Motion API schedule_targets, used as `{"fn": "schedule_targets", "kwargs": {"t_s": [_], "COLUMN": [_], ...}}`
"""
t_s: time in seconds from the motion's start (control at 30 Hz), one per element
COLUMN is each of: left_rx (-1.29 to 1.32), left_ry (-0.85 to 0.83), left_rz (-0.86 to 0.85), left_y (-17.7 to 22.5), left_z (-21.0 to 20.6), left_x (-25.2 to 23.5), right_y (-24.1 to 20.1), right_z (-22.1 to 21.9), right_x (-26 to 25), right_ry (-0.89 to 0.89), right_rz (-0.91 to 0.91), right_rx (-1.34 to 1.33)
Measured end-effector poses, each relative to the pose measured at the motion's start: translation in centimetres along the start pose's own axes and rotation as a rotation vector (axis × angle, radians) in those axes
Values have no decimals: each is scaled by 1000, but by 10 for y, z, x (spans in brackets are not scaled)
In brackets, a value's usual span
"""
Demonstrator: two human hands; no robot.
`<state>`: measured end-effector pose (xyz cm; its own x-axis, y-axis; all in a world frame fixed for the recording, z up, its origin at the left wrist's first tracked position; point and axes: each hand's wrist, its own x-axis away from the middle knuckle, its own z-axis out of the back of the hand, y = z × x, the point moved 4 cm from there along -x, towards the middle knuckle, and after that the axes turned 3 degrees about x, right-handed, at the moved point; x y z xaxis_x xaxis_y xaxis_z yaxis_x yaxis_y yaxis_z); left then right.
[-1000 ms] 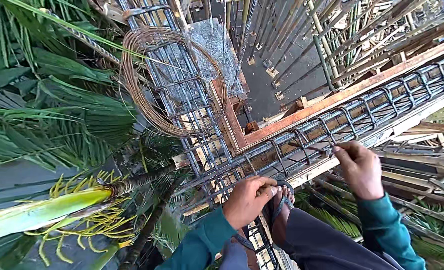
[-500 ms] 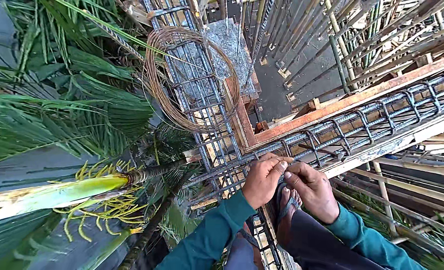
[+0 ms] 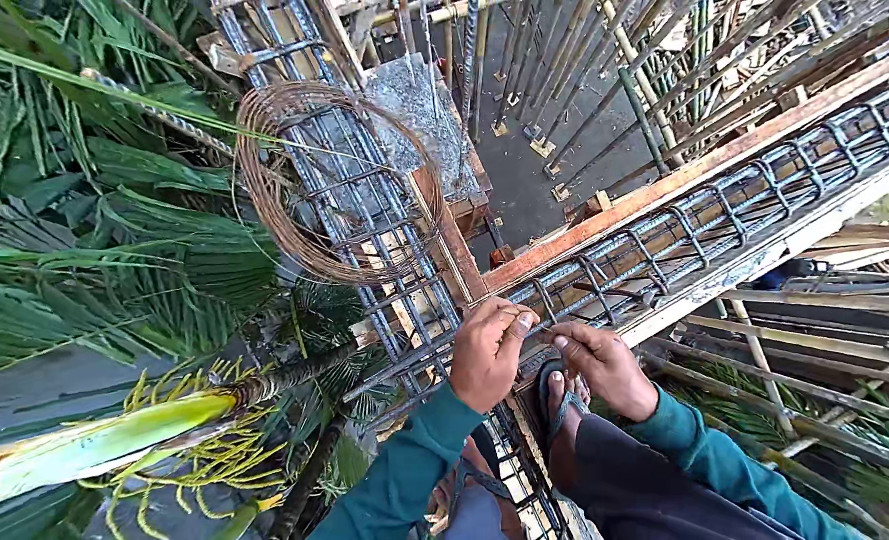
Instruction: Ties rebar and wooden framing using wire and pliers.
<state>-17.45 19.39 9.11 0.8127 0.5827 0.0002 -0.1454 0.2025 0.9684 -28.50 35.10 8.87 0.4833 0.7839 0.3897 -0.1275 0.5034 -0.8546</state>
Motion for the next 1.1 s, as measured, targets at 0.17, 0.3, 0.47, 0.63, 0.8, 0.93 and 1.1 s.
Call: {"fn": "schedule_targets", "kwargs": {"t_s": [0.17, 0.3, 0.47, 0.63, 0.8, 0.93, 1.1], "left_rx": [-174, -181, -267, -313, -445, -420, -473], "left_ry": [-196, -604, -802, -614, -660, -780, -826], "left_rz": [12, 411, 449, 432, 449, 495, 523], "left_y": [-25, -51, -42, -54, -86, -102, -111], "left_z": [-21, -72, -80, -56, -58, -75, -91], "left_x": [-25, -51, -64, -107, -128, -122, -117], "right_y": [16, 19, 22, 26, 49, 91, 98], "right_z": [13, 35, 85, 76, 61, 49, 37], "right_x": [5, 11, 4, -41, -64, -43, -26], "right_ry": [-31, 18, -100, -188, -142, -18, 103], "right_rz": [-104, -236, -604, -702, -732, -723, -739], "right_rx": [140, 658, 868, 838, 658, 241, 43]}}
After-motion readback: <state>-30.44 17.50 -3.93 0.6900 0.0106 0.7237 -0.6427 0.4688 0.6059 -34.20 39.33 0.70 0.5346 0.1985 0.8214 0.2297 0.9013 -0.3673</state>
